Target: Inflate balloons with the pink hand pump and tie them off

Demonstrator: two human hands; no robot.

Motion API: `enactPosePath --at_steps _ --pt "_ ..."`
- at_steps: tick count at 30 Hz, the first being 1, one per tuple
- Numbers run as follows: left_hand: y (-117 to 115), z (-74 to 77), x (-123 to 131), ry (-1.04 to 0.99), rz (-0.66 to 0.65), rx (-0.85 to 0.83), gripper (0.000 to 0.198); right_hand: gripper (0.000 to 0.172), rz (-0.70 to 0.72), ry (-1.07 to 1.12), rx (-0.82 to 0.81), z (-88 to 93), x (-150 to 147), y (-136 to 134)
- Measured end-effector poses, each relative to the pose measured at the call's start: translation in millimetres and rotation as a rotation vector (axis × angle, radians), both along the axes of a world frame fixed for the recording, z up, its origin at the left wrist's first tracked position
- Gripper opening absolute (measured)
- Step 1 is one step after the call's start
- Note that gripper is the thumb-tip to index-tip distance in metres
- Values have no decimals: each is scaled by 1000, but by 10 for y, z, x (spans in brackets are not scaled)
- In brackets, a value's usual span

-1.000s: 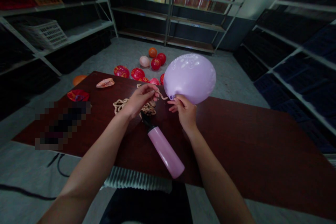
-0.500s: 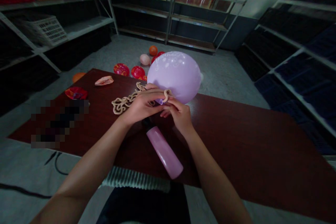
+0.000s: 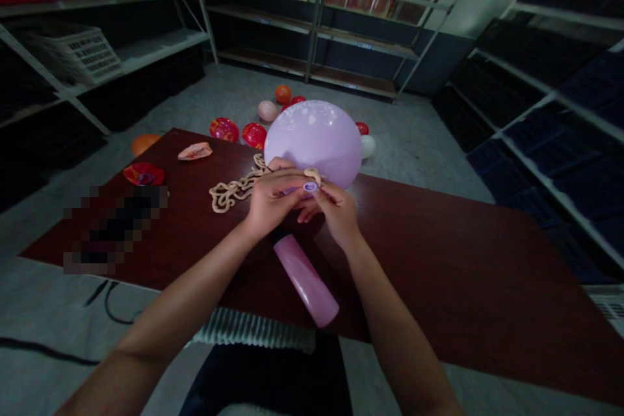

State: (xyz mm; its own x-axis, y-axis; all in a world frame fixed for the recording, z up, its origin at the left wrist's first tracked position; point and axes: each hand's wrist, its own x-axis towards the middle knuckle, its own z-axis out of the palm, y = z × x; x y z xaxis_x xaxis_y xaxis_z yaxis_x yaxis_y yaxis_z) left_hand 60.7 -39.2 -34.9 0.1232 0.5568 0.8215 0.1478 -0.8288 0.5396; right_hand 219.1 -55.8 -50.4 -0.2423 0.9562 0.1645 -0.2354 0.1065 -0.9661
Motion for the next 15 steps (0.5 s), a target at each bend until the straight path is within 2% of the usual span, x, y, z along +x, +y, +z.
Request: enactPosePath --at_steps 3,6,8,11,15 --pt "42 114 79 -27 33 -2 19 64 82 51 -97 171 49 10" --pt "213 325 81 48 44 47 18 82 124 83 -148 433 98 84" --pt "360 494 46 126 54 114 17 81 95 81 -126 626 135 169" --pt "544 703 -13 270 61 204 18 73 -27 39 -17 870 204 318" --pt "651 795 -54 375 -50 244 19 62 -64 -147 79 980 280 471"
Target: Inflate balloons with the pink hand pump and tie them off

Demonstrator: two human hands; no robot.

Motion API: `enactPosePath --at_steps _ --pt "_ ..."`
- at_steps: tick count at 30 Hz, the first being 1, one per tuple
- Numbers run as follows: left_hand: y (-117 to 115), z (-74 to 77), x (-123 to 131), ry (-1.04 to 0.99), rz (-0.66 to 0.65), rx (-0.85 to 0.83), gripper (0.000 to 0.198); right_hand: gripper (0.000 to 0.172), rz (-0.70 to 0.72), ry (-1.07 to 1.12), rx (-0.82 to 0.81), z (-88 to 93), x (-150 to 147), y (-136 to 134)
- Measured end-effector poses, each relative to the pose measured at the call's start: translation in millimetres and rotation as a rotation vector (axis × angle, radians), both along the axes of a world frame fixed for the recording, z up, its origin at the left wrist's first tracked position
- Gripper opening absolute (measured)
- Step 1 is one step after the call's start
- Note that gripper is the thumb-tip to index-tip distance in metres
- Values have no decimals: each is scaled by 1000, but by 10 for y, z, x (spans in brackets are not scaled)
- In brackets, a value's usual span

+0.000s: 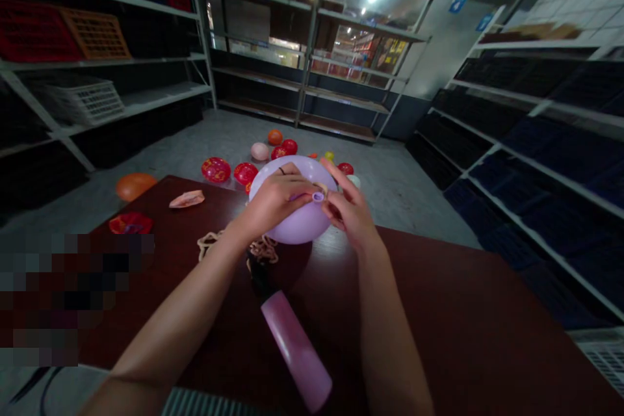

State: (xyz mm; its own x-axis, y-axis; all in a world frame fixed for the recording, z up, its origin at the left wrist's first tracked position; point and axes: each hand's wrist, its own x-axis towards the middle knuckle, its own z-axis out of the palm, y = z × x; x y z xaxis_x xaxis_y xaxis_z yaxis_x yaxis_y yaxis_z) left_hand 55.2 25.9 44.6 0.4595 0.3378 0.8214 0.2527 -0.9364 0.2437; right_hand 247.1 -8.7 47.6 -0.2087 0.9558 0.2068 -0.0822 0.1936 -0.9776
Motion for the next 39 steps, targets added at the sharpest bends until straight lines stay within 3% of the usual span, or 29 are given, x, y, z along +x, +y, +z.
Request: enactPosePath --at_steps 8,12,15,18,22,26,30,35,39 --pt "26 8 -103 -9 -125 -107 12 16 -82 -101 137 -138 -8 83" --pt "107 -18 -155 -159 -119 -245 11 24 -10 -1 119 -86 -55 53" --pt "180 -73 -163 -333 -86 -401 10 20 52 -101 142 -51 -118 5" --pt "200 -118 -115 -440 5 -504 11 14 -67 -310 261 -51 -228 -51" --pt "144 -122 11 -640 110 -618 12 19 -283 -473 366 -73 -400 -116" --pt "85 -87 71 -864 -27 -916 16 9 -438 -696 546 -82 -518 -154" --pt "36 -74 99 -942 -245 -1119 14 20 -554 -840 694 -128 -570 -138" --pt "-46 -99 246 -1026 -303 -1181 12 13 -598 -877 717 -223 -544 -55" --pt "-16 -95 246 -1027 -290 -1141 10 17 -572 -827 670 -175 -458 -43"
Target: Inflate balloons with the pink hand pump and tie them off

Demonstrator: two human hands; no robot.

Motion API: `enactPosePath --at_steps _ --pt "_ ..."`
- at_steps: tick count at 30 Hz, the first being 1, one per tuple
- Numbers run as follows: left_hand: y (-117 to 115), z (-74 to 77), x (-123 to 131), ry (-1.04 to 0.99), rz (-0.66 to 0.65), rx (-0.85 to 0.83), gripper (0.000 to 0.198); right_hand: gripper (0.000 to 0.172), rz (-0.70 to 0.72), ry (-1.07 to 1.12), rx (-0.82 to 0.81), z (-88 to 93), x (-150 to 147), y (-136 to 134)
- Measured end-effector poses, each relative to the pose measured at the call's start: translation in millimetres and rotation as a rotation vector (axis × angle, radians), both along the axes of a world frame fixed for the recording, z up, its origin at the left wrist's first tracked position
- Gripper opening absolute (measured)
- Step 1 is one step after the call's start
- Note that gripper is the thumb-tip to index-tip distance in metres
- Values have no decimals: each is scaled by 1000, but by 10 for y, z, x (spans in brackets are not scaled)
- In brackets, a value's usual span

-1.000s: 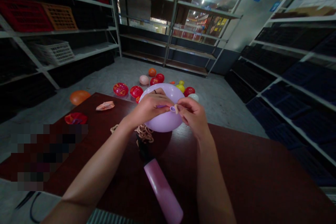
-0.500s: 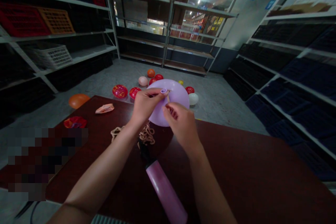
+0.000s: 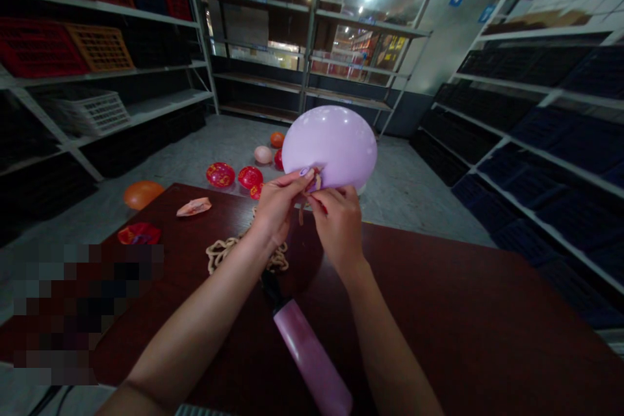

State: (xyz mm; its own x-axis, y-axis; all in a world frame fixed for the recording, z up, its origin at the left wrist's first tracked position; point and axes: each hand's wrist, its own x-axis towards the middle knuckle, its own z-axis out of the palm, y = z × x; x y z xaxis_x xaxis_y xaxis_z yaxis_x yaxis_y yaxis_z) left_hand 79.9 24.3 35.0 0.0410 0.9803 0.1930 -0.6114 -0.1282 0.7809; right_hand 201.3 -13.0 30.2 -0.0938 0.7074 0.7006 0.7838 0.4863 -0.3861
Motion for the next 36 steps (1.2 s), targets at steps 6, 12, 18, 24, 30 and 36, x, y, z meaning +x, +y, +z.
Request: enactPosePath --at_steps 6,12,18,24,30,36 --pt "110 -9 -156 9 -75 25 10 11 261 557 -222 179 161 -63" --pt "77 -73 -64 148 13 337 22 18 433 1000 -357 157 246 53" --pt "70 -101 -44 629 244 800 12 15 453 1133 -390 173 281 89" --pt "-40 -136 27 981 394 1019 15 16 366 1026 -417 201 286 51" --pt "-166 -74 52 925 85 1151 17 13 428 1120 -484 183 482 106" --pt "-161 -28 57 738 55 977 14 13 501 1123 -615 222 640 115"
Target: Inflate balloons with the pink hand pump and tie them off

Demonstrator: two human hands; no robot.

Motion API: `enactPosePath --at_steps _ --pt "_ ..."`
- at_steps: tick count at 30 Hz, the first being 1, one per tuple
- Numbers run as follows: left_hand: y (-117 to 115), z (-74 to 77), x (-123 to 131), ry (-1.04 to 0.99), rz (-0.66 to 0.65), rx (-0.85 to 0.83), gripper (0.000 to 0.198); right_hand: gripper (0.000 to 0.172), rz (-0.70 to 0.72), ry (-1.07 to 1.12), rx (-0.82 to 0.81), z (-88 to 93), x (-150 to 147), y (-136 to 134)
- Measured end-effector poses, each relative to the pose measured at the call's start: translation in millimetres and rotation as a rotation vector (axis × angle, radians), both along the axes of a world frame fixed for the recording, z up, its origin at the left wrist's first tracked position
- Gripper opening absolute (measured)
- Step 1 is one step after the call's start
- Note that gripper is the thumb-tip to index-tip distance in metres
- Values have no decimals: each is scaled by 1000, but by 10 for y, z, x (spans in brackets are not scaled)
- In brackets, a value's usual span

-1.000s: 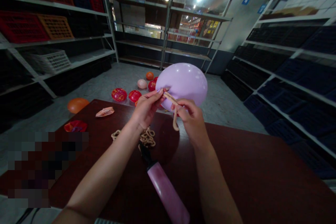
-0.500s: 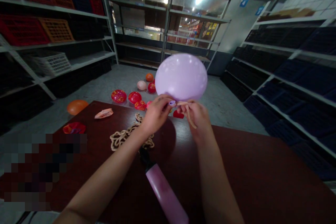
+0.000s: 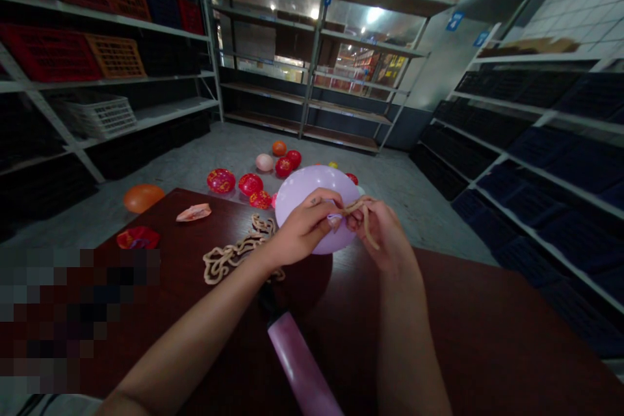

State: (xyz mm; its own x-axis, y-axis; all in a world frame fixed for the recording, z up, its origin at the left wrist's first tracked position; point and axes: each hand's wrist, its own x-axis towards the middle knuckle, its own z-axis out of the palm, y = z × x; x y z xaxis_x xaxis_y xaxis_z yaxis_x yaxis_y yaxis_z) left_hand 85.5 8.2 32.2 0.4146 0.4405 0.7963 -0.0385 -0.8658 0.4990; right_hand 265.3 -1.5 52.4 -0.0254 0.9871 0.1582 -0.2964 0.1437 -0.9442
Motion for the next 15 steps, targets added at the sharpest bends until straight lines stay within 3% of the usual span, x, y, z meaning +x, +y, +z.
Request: enactPosePath --at_steps 3,7,10,15 --pt "12 12 -19 -54 -94 -232 18 15 58 -39 11 26 -22 -44" --pt "26 -17 -25 -125 -68 -495 24 13 51 -76 18 45 -117 -103" --pt "19 -34 -19 -91 70 -492 27 13 59 -169 31 43 -205 -135" --pt "-31 -1 -16 173 406 -359 22 14 73 -310 20 27 -316 -149"
